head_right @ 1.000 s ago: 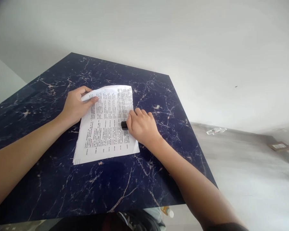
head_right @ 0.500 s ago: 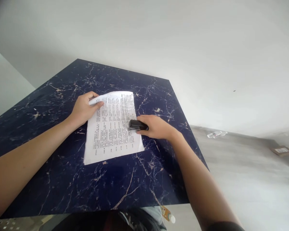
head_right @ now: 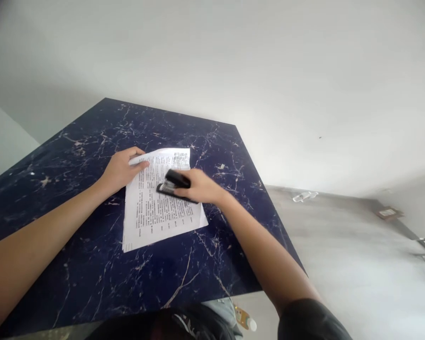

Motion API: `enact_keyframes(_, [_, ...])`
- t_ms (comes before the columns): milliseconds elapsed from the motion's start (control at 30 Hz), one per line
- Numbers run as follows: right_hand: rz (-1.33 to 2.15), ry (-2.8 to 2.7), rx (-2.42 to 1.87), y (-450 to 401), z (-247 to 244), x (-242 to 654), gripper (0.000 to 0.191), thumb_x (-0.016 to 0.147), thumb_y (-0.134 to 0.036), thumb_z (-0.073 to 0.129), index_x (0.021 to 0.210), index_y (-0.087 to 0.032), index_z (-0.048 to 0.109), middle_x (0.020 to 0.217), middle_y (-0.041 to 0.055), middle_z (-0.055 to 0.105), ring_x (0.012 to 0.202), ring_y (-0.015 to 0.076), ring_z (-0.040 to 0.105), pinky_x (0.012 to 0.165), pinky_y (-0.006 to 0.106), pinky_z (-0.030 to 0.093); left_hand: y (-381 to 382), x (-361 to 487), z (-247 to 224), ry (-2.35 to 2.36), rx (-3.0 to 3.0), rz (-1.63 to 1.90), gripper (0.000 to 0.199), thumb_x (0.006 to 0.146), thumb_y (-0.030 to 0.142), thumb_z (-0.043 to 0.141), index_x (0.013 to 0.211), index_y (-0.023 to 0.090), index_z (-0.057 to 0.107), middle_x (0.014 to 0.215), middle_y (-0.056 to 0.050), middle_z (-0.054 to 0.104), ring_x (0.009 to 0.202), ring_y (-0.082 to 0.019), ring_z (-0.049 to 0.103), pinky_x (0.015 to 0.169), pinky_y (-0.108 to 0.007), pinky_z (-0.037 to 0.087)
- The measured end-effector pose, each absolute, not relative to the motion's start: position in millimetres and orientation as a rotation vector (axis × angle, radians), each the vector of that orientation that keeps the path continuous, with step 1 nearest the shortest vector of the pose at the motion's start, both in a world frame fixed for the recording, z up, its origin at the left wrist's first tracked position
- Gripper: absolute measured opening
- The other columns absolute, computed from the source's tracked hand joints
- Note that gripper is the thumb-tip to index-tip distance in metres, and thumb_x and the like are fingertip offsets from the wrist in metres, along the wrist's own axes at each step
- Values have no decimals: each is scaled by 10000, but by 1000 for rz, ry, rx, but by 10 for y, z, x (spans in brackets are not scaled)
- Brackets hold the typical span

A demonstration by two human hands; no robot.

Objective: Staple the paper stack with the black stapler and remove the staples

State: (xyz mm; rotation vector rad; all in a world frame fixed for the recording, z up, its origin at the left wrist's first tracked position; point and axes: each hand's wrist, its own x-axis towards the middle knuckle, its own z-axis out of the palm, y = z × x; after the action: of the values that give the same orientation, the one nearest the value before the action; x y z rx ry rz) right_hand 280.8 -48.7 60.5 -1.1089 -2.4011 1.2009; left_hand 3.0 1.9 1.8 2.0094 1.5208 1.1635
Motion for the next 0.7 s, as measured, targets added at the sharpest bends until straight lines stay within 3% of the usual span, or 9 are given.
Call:
enact_keyframes(133, [1005,-2496,-1207,-660,537,2639,344,897,-244,611,1226,-191,524,960,81,671,755,193,606,626,324,454,-2,31,35,1480,1995,1157,212,849,406,705,968,234,668,965,-57,733,855,-254,677,786,-389,528])
enact_keyframes(267, [921,-2454,-1344,-947,549,2943,422,907,-234,582,1317,-205,483,1007,99,684,782,212,638,629,327,468,25,30,-4,1289,1671,1383,297,913,500,632,1029,227,620,1123,-85,687,870,-220,703,669,-322,576])
enact_keyframes(367, [977,-2367,-1410,-1069,559,3282,467,958,-359,587,1392,-234,471,1113,113,694,861,244,679,688,362,522,89,6,-69,1247,1443,1481,349,919,559,606,979,215,608,1111,-77,623,769,-183,702,549,-280,579])
enact_keyframes(467, [941,-2207,-1415,-969,524,3553,487,1043,-543,413,1442,-273,482,1335,129,635,1131,302,654,880,447,549,147,-24,-122,1227,1345,1542,357,920,564,607,940,208,623,1052,-60,595,717,-154,684,516,-252,574])
enact_keyframes(533, [714,-2103,-1491,-779,445,3641,568,1064,-605,254,1438,-269,520,1506,125,519,1376,324,500,1086,508,445,171,-46,-130,1215,1332,1577,342,928,548,601,934,208,634,1039,-56,596,689,-141,671,497,-238,558])
enact_keyframes(600, [517,-2126,-1630,-536,315,3634,692,1030,-696,255,1481,-234,504,1639,133,346,1527,345,278,1212,531,283,193,-95,-108,1217,1314,1606,330,932,534,597,920,206,637,1028,-53,594,664,-131,653,479,-236,540])
enact_keyframes(700, [425,-2335,-1836,-194,79,3453,947,942,-822,336,1628,-171,282,1708,182,101,1577,385,23,1257,557,108,235,-309,-20,1243,1213,1660,333,939,514,590,883,188,632,988,-48,587,627,-123,616,455,-246,502])
